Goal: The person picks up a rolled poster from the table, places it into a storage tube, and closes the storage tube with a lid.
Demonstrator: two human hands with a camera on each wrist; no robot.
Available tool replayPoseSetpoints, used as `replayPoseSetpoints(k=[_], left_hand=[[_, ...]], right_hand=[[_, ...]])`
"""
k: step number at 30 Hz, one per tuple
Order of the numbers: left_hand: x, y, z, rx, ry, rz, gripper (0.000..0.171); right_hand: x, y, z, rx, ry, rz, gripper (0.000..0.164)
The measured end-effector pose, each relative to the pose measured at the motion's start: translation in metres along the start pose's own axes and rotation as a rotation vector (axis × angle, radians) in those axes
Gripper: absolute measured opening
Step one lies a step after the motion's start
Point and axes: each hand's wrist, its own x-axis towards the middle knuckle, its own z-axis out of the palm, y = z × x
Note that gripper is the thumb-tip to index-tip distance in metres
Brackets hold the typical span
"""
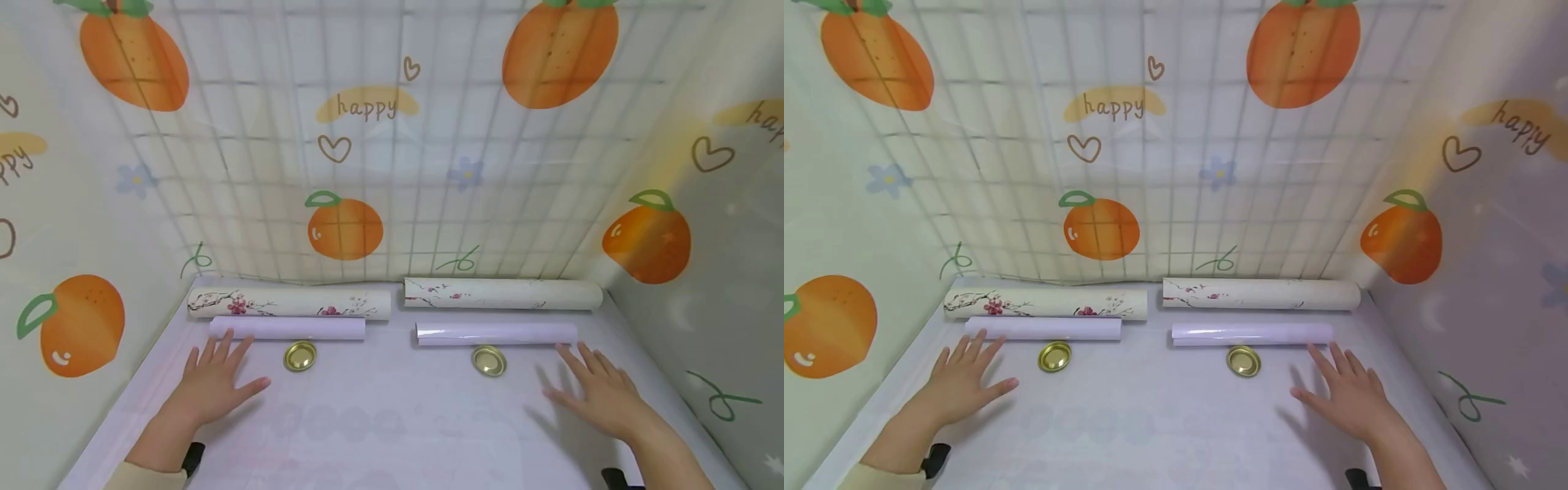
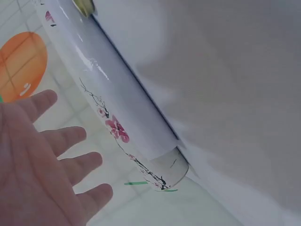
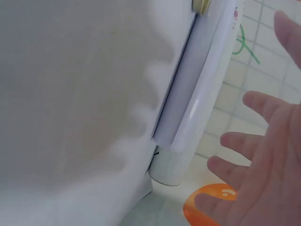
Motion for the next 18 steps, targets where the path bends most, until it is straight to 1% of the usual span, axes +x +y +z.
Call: replayPoseSetpoints(k=[3, 7, 11, 14, 18], left_hand=[[0.006, 0.002, -0.004, -0.016, 0.012, 0.025, 0.093], [0.016, 0.002, -0.008, -0.009, 0.019, 0.048, 0.091], [0.029, -0.001, -0.007, 0.017, 0.045, 0.083, 0.087], [0.040, -0.001, -0.005, 0.015, 0.056, 0.111, 0.084], [0.056, 0.001, -0.005, -0.031, 0.075, 0.150, 0.079]], right_hand=[[0.005, -0.004, -0.002, 0.007, 0.025, -0.043, 0.086], [0.011, -0.010, -0.005, 0.031, 0.058, -0.089, 0.083], [0.018, -0.015, -0.008, 0.061, 0.096, -0.118, 0.077], [0.023, -0.018, -0.010, 0.083, 0.125, -0.131, 0.074], [0.030, -0.019, -0.009, 0.129, 0.162, -0.156, 0.067]])
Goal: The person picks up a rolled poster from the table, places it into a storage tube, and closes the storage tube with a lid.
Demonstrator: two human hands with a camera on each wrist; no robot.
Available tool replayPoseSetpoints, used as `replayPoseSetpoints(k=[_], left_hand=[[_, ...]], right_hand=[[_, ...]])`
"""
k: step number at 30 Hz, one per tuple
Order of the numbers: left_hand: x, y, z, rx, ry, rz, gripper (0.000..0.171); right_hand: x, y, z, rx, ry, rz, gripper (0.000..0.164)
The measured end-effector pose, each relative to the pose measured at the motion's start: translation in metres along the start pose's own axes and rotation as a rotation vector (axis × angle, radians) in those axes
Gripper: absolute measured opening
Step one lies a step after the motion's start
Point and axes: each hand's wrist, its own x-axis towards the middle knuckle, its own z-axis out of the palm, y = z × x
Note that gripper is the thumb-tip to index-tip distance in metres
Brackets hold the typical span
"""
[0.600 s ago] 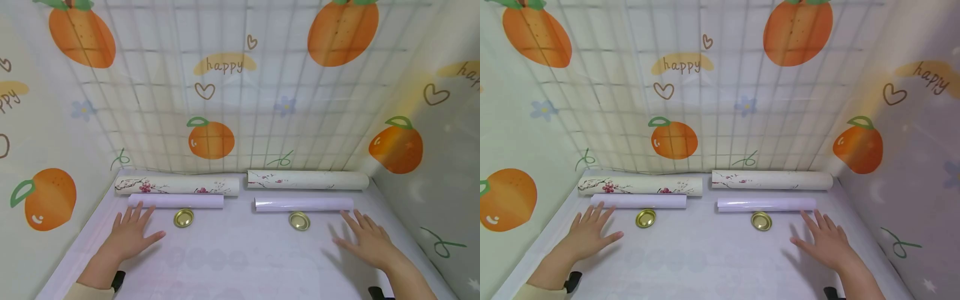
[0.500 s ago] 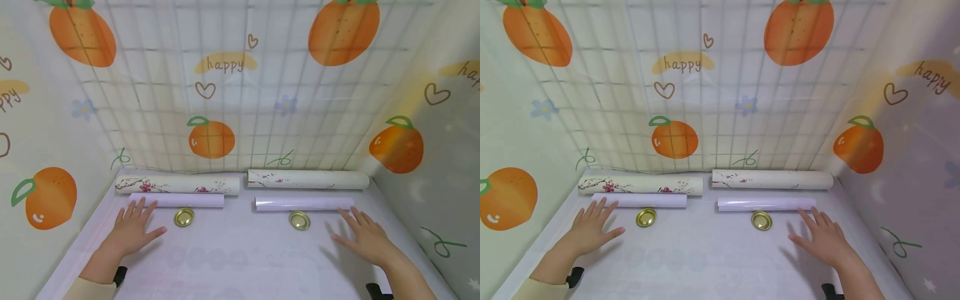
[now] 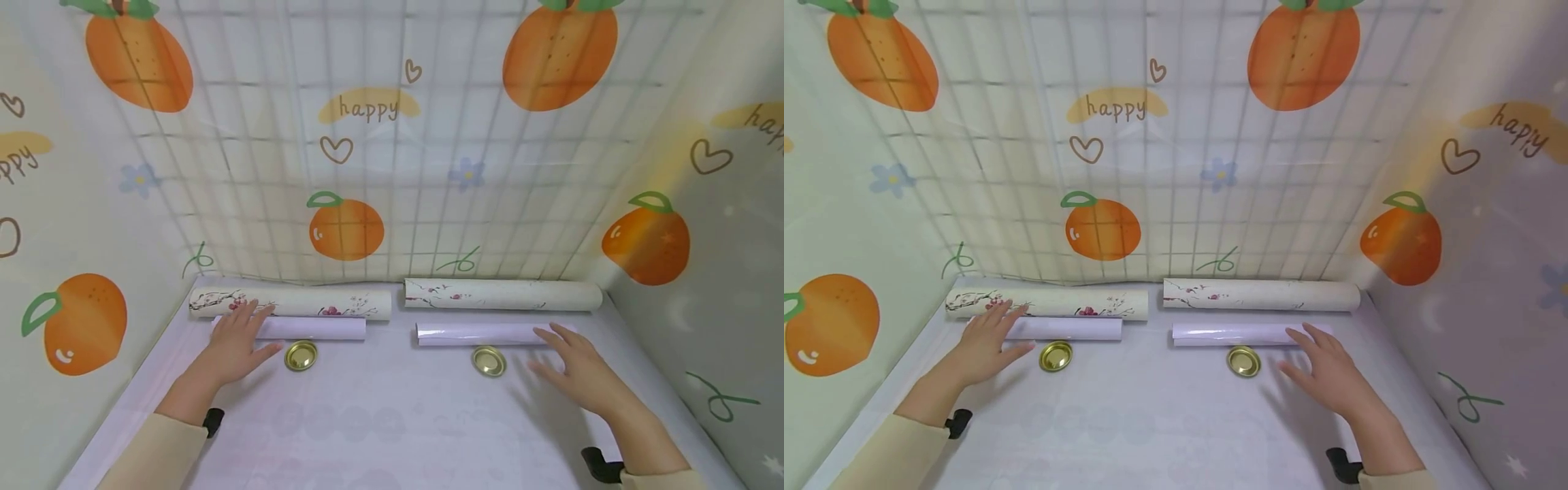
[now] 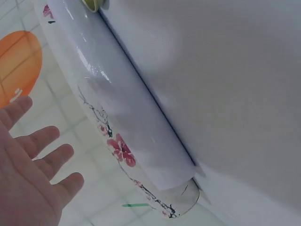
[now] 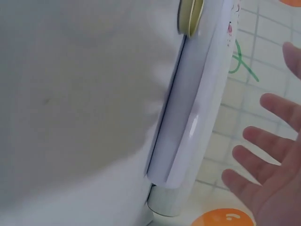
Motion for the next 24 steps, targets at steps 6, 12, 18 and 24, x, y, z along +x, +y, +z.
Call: replayPoseSetpoints(k=[6, 12, 18, 24], left_hand=[[0.019, -0.004, 0.003, -0.059, 0.015, 0.021, 0.073], [0.032, -0.002, 0.004, -0.067, 0.034, 0.030, 0.068], [0.046, 0.000, 0.006, -0.092, 0.031, 0.028, 0.063], [0.062, -0.002, 0.007, -0.106, 0.068, 0.036, 0.057]], right_hand=[[0.012, 0.001, 0.003, 0.041, 0.036, -0.013, 0.059], [0.020, 0.003, 0.006, 0.085, 0.062, -0.002, 0.055], [0.028, 0.003, 0.013, 0.127, 0.147, -0.023, 0.044], [0.038, 0.002, 0.018, 0.153, 0.179, -0.012, 0.038]])
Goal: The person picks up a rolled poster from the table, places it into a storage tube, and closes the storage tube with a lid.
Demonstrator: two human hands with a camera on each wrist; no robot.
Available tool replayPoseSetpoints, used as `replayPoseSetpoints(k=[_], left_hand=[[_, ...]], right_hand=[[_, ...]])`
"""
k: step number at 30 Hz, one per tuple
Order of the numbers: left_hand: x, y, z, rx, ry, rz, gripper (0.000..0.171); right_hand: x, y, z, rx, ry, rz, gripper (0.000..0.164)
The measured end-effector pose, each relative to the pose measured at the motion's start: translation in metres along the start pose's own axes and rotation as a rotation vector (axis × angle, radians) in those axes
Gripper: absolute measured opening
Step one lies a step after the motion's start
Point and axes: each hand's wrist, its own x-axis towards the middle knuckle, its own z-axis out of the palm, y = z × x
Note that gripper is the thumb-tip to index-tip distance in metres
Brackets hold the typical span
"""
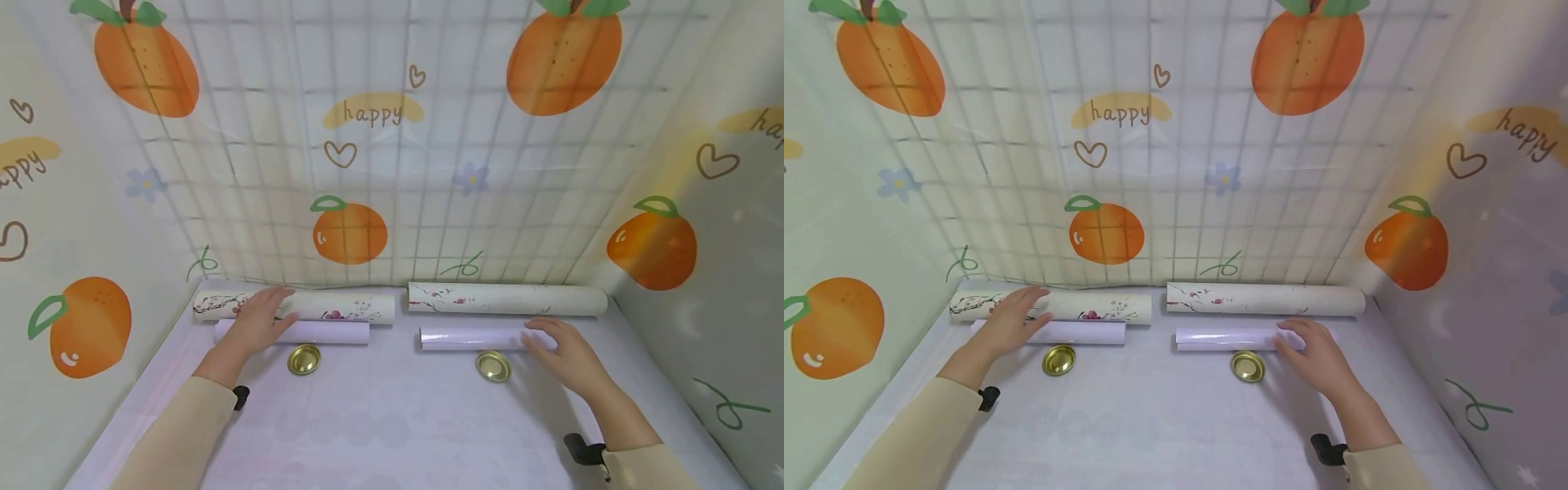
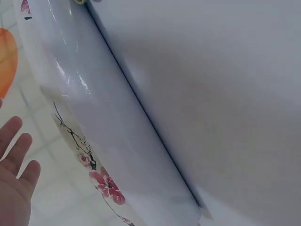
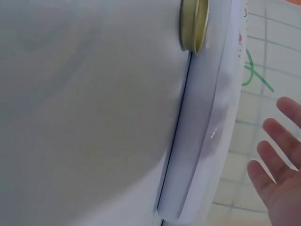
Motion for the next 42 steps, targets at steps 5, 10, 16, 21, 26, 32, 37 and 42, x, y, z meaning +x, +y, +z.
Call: replayPoseSetpoints(k=[5, 10, 16, 21, 26, 32, 37, 42], left_hand=[[0.013, -0.003, 0.001, -0.018, 0.013, -0.013, 0.053], [0.025, -0.006, 0.002, -0.019, -0.035, -0.042, 0.056], [0.036, -0.013, 0.004, -0.004, -0.072, -0.062, 0.058], [0.045, -0.019, 0.008, 0.024, -0.104, -0.058, 0.062], [0.054, -0.021, 0.013, 0.064, -0.144, -0.038, 0.066], [0.055, -0.021, 0.017, 0.075, -0.227, -0.068, 0.069], [0.056, -0.018, 0.016, 0.076, -0.263, -0.071, 0.067], [0.060, -0.023, 0.019, 0.067, -0.279, -0.061, 0.070]], right_hand=[[0.005, 0.002, 0.002, 0.002, 0.007, 0.010, 0.036], [0.009, 0.004, 0.004, 0.012, 0.012, 0.019, 0.033], [0.013, 0.008, 0.009, 0.023, 0.012, 0.007, 0.029], [0.014, 0.008, 0.011, 0.030, 0.006, 0.014, 0.030], [0.017, 0.008, 0.013, 0.034, 0.003, 0.013, 0.028], [0.017, 0.005, 0.012, 0.047, -0.028, 0.021, 0.029], [0.017, 0.003, 0.012, 0.058, -0.043, 0.021, 0.030], [0.020, 0.001, 0.015, 0.049, -0.032, -0.007, 0.027]])
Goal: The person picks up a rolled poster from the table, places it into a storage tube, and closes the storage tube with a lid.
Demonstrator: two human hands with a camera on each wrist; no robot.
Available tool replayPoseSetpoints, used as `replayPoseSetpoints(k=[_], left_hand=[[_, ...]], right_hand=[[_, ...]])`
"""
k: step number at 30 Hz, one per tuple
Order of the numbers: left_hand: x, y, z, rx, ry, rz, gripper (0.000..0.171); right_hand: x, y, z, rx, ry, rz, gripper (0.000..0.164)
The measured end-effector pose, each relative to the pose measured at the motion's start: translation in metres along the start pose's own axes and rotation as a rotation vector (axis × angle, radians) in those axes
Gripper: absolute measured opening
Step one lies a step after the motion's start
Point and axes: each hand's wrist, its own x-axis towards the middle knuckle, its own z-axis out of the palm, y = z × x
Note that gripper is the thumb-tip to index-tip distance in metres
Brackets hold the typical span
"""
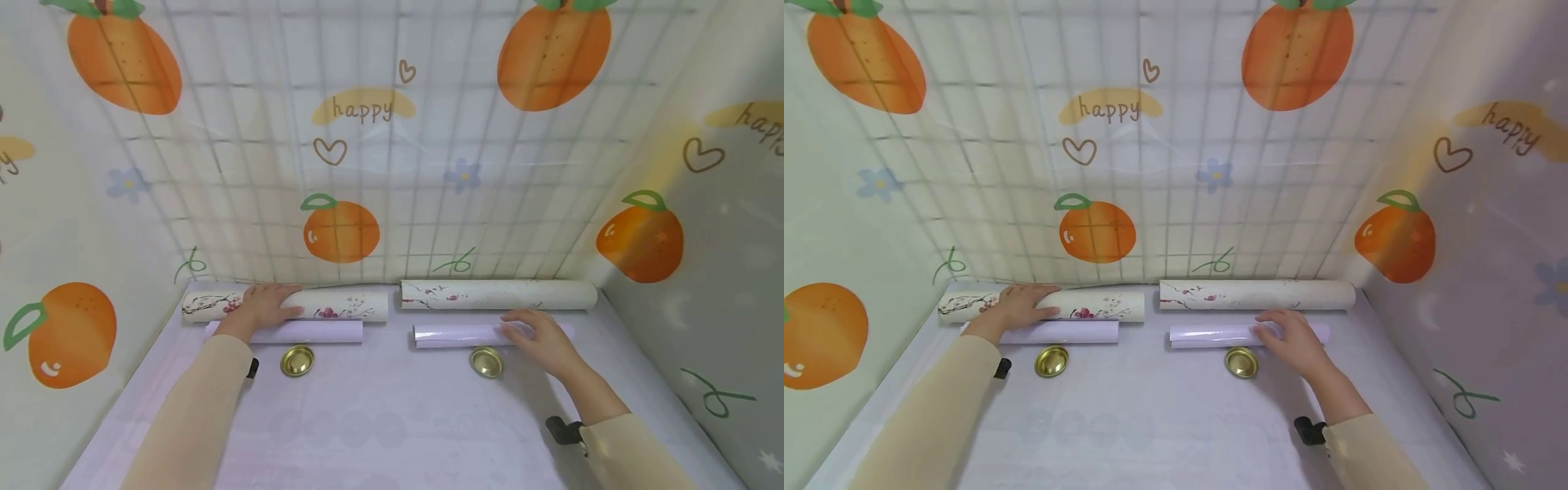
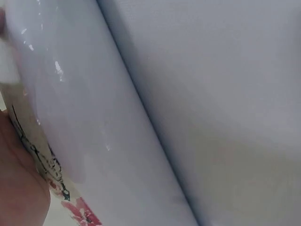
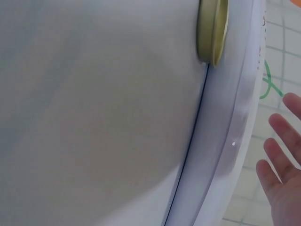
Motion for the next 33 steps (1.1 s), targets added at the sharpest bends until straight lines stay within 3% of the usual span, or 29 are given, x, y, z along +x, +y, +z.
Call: replayPoseSetpoints(k=[7, 15, 25, 33], left_hand=[[0.001, -0.002, 0.002, -0.018, -0.017, -0.024, 0.068], [-0.003, 0.009, -0.002, 0.052, -0.073, 0.006, 0.066], [-0.006, 0.008, -0.004, 0.087, -0.070, 0.030, 0.067], [-0.001, 0.004, 0.000, 0.052, -0.068, 0.061, 0.066]], right_hand=[[0.009, 0.000, 0.005, -0.037, -0.046, -0.024, 0.031], [0.017, 0.006, 0.010, -0.050, -0.112, -0.064, 0.033], [0.022, 0.018, 0.019, -0.012, -0.167, -0.187, 0.032], [0.024, 0.025, 0.025, -0.002, -0.220, -0.200, 0.035]])
